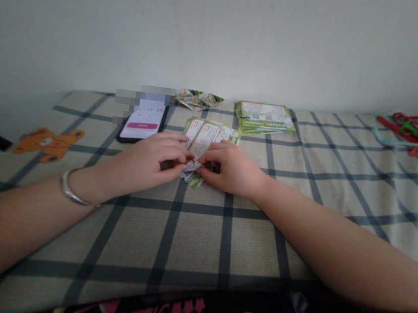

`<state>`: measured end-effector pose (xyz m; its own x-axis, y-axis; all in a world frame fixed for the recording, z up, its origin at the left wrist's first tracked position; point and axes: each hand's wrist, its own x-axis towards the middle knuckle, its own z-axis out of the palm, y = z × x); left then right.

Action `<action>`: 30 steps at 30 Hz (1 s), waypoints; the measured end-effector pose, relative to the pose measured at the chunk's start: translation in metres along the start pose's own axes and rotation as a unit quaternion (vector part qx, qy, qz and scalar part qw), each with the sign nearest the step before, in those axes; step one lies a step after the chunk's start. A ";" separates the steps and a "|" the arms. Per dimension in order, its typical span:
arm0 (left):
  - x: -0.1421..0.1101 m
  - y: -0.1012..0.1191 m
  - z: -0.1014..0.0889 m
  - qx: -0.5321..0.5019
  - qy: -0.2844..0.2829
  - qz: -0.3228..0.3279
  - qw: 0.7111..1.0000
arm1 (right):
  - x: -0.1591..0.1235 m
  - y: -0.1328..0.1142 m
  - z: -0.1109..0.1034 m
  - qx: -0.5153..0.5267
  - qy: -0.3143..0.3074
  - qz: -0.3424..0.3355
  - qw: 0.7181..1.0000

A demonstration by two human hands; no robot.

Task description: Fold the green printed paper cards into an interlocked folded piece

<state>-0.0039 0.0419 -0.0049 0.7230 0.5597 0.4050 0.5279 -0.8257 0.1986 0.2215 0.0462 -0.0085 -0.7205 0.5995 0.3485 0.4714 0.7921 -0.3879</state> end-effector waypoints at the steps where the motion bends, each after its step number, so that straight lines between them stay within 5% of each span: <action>1: 0.000 0.000 0.000 0.000 0.001 0.002 1.000 | 0.000 0.000 0.000 0.001 -0.001 0.000 1.000; 20: -0.002 -0.004 0.002 -0.010 0.022 0.019 1.000 | 0.004 -0.007 -0.003 -0.027 -0.037 0.028 0.999; 30: -0.003 0.003 0.000 -0.027 0.007 -0.088 0.996 | -0.002 -0.010 -0.003 0.026 0.022 0.182 0.983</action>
<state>-0.0044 0.0379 -0.0051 0.6152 0.6950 0.3721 0.6209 -0.7180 0.3145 0.2195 0.0378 -0.0031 -0.4865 0.8469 0.2147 0.6656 0.5185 -0.5368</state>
